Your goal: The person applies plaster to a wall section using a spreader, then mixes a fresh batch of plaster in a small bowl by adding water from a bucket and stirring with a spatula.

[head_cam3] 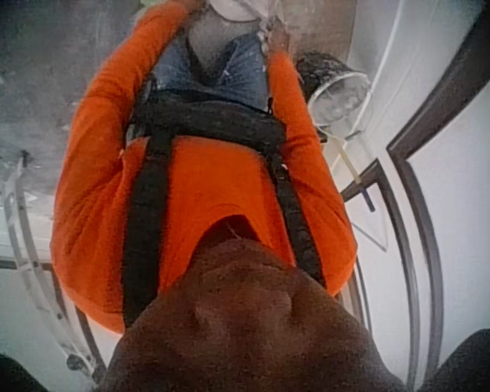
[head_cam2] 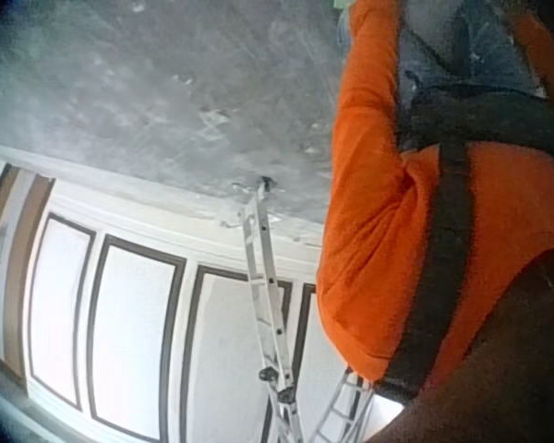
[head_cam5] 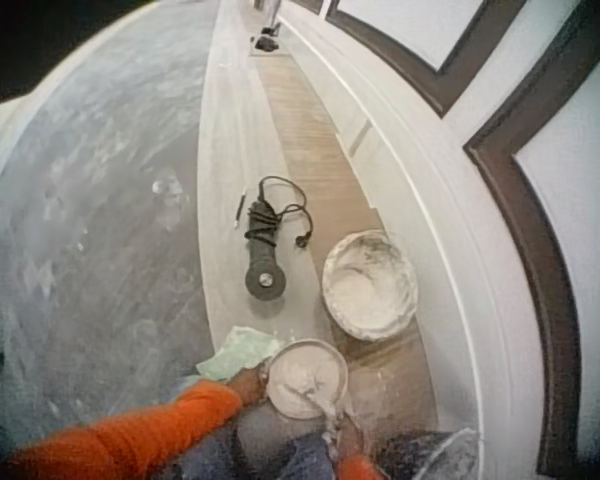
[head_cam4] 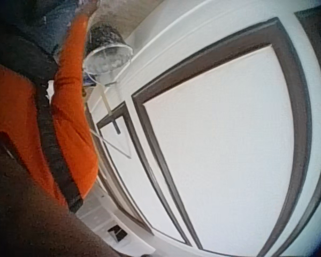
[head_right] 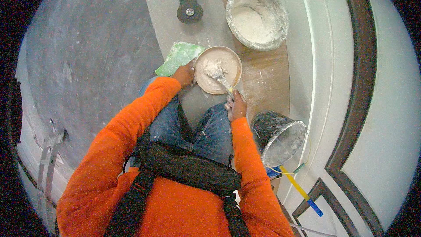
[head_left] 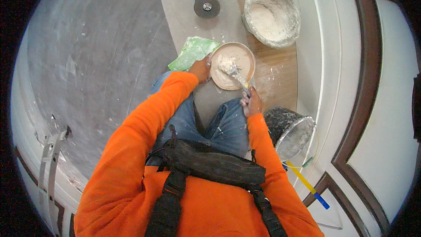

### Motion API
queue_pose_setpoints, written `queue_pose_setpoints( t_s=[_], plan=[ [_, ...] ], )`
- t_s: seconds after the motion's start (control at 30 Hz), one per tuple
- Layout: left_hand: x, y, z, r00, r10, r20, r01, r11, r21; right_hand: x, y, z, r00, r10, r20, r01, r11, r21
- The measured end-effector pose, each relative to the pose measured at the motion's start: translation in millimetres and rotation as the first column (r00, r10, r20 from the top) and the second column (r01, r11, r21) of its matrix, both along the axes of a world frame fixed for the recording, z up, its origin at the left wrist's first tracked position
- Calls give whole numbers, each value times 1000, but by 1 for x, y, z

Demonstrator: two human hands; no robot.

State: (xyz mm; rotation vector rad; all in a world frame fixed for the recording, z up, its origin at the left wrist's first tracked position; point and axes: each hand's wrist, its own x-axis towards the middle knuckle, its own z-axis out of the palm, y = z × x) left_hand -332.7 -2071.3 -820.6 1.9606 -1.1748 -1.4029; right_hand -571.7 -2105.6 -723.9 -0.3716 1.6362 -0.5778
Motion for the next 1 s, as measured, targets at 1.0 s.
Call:
queue_pose_setpoints(
  t_s=[1.0],
  plan=[
    [3,1,2,996,25,-89,-32,997,-77,89,-62,42,-104,445,-890,-993,-90,71]
  ],
)
